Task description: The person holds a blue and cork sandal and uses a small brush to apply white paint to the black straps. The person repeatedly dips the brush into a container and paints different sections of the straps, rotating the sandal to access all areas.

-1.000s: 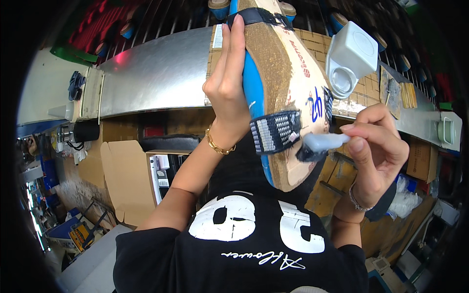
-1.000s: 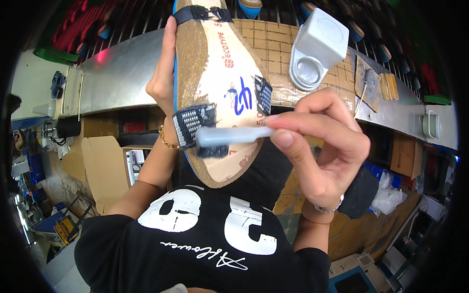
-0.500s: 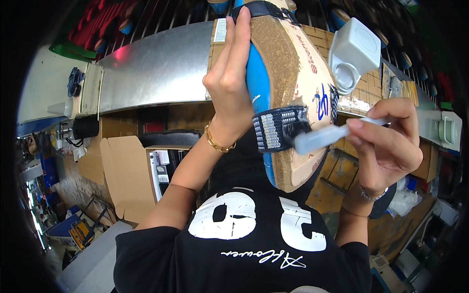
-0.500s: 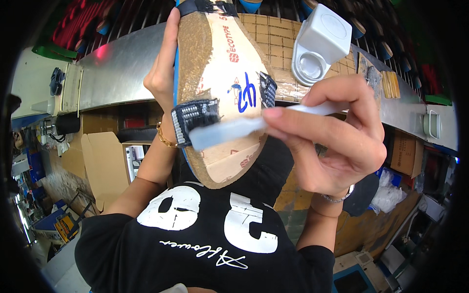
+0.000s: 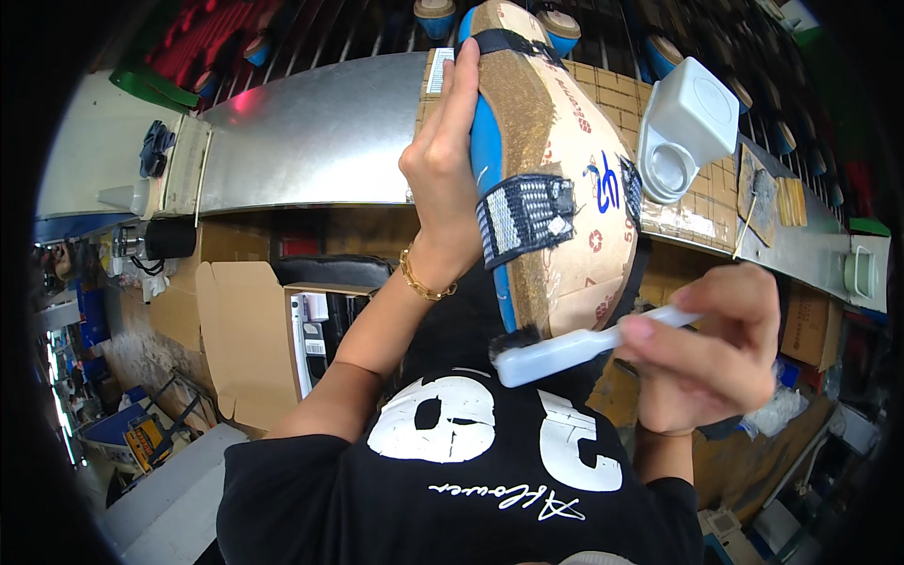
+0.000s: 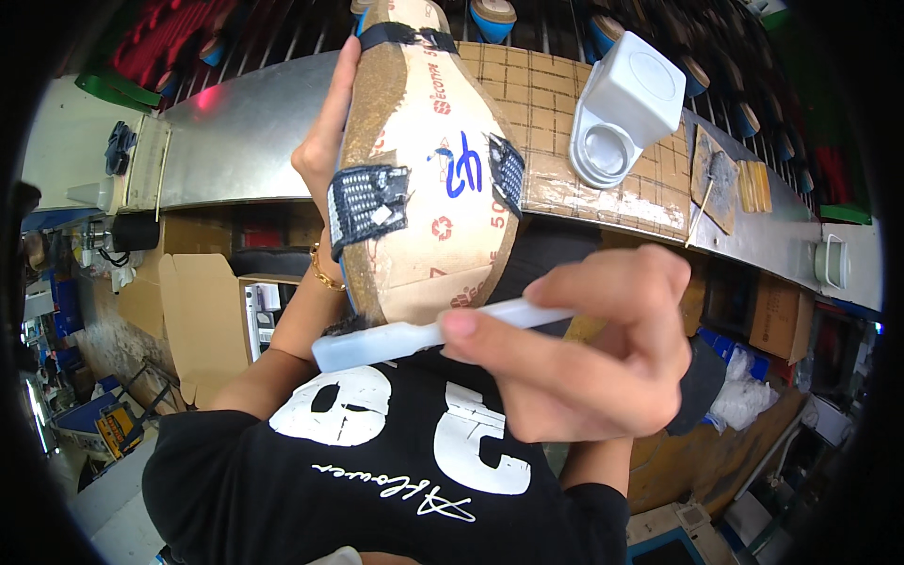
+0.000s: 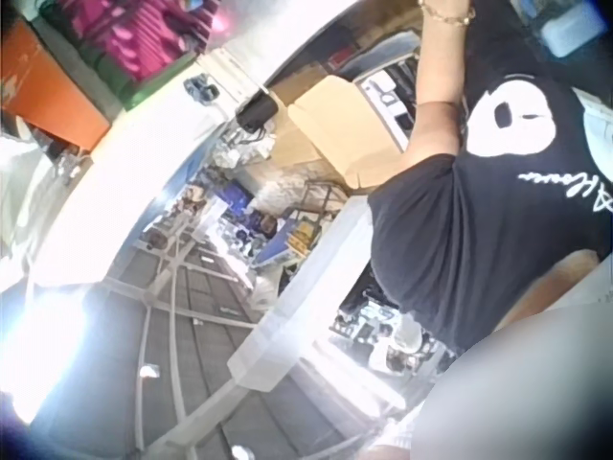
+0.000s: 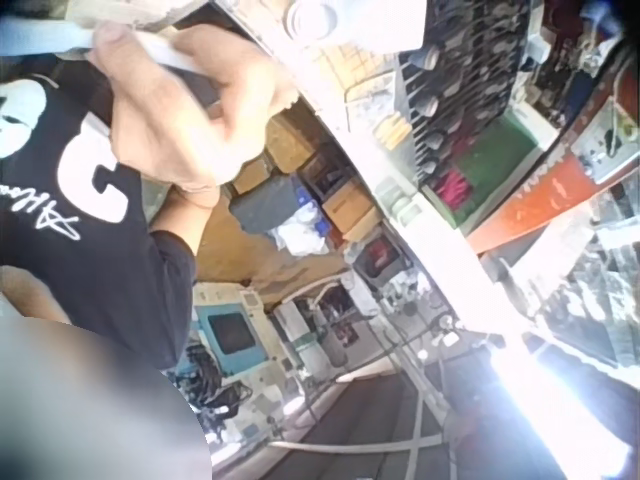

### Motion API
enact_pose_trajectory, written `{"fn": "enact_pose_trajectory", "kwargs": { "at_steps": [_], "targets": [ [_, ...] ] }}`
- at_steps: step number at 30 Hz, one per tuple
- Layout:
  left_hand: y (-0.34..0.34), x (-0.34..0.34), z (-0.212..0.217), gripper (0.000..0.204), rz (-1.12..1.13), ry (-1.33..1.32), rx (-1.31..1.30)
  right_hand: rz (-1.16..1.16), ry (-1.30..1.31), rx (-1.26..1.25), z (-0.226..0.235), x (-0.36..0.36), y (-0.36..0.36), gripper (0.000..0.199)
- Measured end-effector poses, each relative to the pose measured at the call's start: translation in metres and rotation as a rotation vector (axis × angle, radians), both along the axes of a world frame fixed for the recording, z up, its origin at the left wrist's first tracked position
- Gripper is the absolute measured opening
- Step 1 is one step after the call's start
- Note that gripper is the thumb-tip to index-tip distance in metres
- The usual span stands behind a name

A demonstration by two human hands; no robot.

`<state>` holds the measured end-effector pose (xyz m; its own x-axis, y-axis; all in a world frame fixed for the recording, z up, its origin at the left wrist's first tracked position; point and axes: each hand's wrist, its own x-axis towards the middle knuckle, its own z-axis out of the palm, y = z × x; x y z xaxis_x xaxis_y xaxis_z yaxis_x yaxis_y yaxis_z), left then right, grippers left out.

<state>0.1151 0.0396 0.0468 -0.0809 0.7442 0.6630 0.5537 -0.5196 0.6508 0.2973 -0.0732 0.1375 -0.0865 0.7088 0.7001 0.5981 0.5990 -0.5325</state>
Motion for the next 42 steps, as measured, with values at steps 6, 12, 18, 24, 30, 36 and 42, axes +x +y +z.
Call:
{"fn": "enact_pose_trajectory", "kwargs": {
  "at_steps": [6,12,18,24,30,36,42],
  "targets": [
    [0.004,-0.004,-0.010,0.074,-0.110,-0.125,-0.088,0.108,-0.084,0.089,0.006,-0.004,0.007,0.040],
    [0.011,-0.011,-0.029,0.067,-0.250,-0.182,-0.245,0.119,-0.012,-0.104,0.004,-0.003,0.012,0.038],
    [0.012,-0.006,-0.035,0.065,-0.512,-0.385,-0.266,0.116,0.108,-0.158,-0.004,0.005,0.016,0.034],
    [0.010,0.007,-0.037,0.065,-0.609,-0.643,-0.446,0.111,0.143,-0.199,-0.011,0.018,0.017,0.030],
    [0.006,0.004,-0.040,0.069,-0.643,-0.666,-0.519,0.133,0.239,-0.277,-0.017,0.026,0.018,0.030],
    [0.003,-0.003,-0.046,0.074,-0.672,-0.665,-0.571,0.066,0.203,-0.282,-0.024,0.035,0.026,0.028],
    [0.006,-0.028,-0.052,0.079,-0.676,-0.297,-0.519,0.384,0.572,-0.319,-0.041,0.064,0.024,0.023]
  ]
}}
